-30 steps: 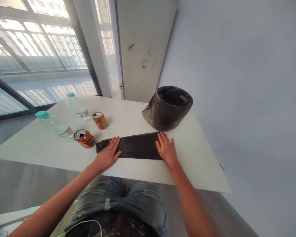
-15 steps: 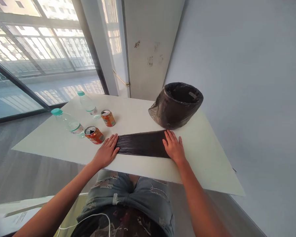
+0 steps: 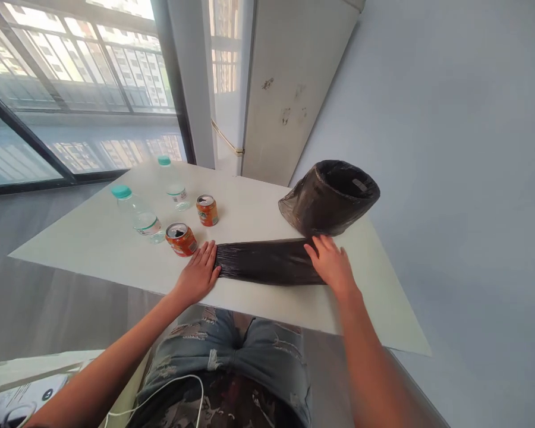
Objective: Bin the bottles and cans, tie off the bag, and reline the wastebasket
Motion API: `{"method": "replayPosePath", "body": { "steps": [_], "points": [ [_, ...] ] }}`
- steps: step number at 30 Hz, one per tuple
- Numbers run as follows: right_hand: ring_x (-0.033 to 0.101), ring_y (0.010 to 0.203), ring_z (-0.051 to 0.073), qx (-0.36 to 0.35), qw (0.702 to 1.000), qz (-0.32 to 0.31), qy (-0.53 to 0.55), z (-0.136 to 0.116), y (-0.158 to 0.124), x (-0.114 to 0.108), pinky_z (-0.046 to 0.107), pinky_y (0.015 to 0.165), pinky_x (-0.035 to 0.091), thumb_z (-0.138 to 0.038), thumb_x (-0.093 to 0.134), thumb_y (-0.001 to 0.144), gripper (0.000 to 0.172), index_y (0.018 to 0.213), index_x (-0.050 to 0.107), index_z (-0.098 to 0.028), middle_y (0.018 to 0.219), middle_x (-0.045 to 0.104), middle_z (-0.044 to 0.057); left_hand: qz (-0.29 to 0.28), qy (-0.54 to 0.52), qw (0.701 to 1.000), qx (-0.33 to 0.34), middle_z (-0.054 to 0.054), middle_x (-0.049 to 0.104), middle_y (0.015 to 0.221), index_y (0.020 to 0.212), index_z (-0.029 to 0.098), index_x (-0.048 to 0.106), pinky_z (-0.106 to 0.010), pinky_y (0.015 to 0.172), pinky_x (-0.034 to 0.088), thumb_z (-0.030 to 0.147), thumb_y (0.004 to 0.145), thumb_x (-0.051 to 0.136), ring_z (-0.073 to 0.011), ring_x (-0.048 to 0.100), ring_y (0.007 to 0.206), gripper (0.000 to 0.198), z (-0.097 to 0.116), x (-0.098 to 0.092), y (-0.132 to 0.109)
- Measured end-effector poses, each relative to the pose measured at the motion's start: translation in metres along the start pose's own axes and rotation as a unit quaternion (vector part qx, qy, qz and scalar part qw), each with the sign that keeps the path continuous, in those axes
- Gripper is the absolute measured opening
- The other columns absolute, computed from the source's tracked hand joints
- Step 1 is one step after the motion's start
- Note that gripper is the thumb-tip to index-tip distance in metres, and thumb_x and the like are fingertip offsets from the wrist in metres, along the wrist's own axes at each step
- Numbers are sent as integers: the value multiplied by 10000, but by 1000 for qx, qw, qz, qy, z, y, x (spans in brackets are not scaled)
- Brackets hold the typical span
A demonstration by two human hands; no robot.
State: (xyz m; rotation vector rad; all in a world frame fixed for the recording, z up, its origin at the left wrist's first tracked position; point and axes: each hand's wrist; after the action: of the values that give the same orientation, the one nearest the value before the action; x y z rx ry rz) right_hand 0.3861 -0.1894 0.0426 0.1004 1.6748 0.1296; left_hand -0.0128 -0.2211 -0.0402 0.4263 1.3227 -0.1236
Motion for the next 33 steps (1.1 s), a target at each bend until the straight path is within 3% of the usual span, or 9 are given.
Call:
{"method": "replayPosePath", "body": {
  "steps": [2,3,6,8,11,16,22,28,33],
  "points": [
    [322,1566,390,-11,994,105,-23,-48,-11,-13,705,1260,149,-493,226,1100,673,1537,513,-69,1607,459,259,3,-3,1000,0,-232,308,1695,1605,-28,367,-526,1293,313,386,1076,324,-371,275,1600,673,1,0,0],
    [341,1554,387,-43,994,103,-5,-77,-17,-14,693,1262,159,-453,243,1101,640,1526,526,-67,1603,469,249,5,-6,1000,1,-229,309,1695,1611,-21,360,-531,1292,314,385,1074,325,-370,271,1602,674,0,0,-1],
    [480,1472,302,-122,982,56,132,-174,-33,4,516,1252,339,-378,277,1093,558,1495,587,-145,1516,594,160,17,-11,1000,6,-230,299,1697,1630,1,334,-557,1280,327,370,1062,339,-374,266,1603,678,-2,3,-2],
    [450,1504,226,-165,964,19,206,-227,-35,25,410,1281,327,-362,269,1098,562,1538,538,-139,1590,532,108,22,-14,999,19,-240,305,1692,1636,3,322,-573,1268,338,316,1035,369,-379,253,1606,679,-5,6,-3],
    [328,1580,200,-177,957,-40,225,-269,-24,53,425,1318,256,-389,233,1118,595,1597,436,-101,1689,390,103,27,-19,999,40,-246,332,1680,1638,16,327,-578,1262,342,244,981,430,-381,241,1610,704,-9,9,-3],
    [210,1627,204,-230,949,-111,187,-263,-10,71,472,1344,151,-526,255,1118,689,1657,299,-99,1745,233,106,33,-19,999,32,-201,345,1692,1644,70,346,-562,1280,311,283,964,470,-369,240,1614,724,-9,12,-1],
    [255,1611,166,-249,953,-86,150,-239,-9,72,526,1343,80,-505,252,1126,617,1669,287,-215,1732,274,60,10,-13,1000,10,-247,360,1669,1605,-30,370,-551,1284,311,313,993,402,-385,297,1590,703,-7,10,1],
    [266,1610,197,-235,964,-58,110,-205,-2,79,589,1325,112,-473,305,1119,583,1651,330,-236,1731,276,60,35,-10,999,6,-256,353,1668,1598,-21,386,-562,1266,336,382,1034,360,-389,350,1566,694,-4,10,2],
    [241,1618,191,-190,977,-57,78,-161,4,74,554,1332,123,-393,279,1119,587,1663,306,-177,1729,262,72,11,12,1000,2,-248,314,1684,1591,-53,381,-559,1269,330,383,1044,325,-383,328,1577,702,-3,5,2]
  ]
}}
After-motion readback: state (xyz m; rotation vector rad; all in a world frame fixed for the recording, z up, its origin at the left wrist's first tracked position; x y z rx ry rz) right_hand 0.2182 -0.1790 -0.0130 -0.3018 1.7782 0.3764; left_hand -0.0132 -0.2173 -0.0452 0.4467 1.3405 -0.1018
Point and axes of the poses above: each hand's wrist, its own y-axis towards the middle knuckle, its own x-axis out of the palm, z = x × y
